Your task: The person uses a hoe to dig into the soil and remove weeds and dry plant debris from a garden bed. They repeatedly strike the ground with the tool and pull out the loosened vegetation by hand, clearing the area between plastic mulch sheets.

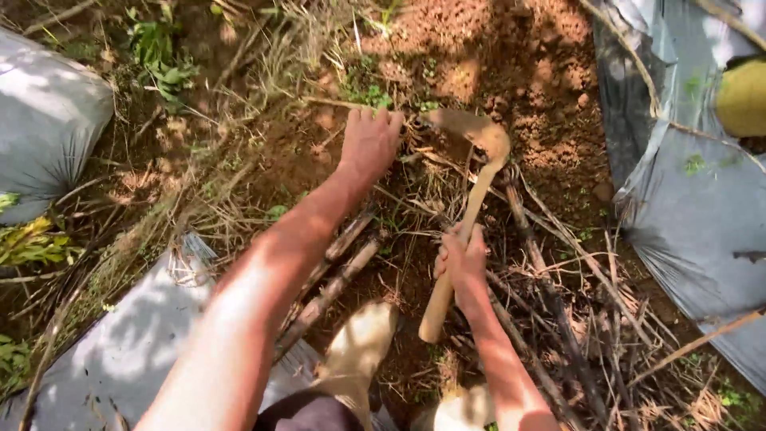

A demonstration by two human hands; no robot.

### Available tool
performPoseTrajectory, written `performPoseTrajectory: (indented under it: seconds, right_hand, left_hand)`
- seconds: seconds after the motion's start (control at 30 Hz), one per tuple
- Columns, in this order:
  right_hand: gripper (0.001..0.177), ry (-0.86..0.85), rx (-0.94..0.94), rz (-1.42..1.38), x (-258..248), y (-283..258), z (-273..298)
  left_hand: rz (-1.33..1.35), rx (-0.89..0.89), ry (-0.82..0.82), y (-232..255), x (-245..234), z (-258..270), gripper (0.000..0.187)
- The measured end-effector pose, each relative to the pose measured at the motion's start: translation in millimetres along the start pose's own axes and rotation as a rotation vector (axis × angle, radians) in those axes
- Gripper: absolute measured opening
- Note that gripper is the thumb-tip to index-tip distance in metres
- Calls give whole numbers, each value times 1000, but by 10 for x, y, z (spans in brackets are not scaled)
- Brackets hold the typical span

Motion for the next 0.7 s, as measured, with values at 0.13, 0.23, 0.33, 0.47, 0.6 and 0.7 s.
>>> performPoseTrajectory:
  seconds: [0.13, 0.23, 0.33, 0.47, 0.6, 0.7]
  right_hand:
    - [13, 92, 82, 123, 74, -438, 248]
    - [17, 78, -11, 202, 71, -538, 444]
    - [24, 39, -124, 248, 39, -522, 463]
    - [22, 71, -41, 278, 77, -601, 595]
    - [26, 105, -65, 309, 115, -878, 825]
    - [36, 281, -366, 141, -67, -879, 790]
  left_hand:
    - [-50, -3, -148, -113, -536, 164, 42]
    - [112, -42, -220, -147, -883, 354, 46]
    - [182, -40, -173, -167, -742, 328, 53]
    - [228, 39, -195, 12, -850, 386, 53]
    - [277, 79, -92, 131, -492, 174, 49]
    - [332, 107, -16, 101, 148, -119, 35]
Point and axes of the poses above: each hand's wrist, its own z-axis away from the middle knuckle, its own x-axis out of the palm, y = z × x, the point moved 5 cm from there along -z, towards the middle knuckle, and after that the axes turned 7 degrees about -y, right-handed, at the moved point
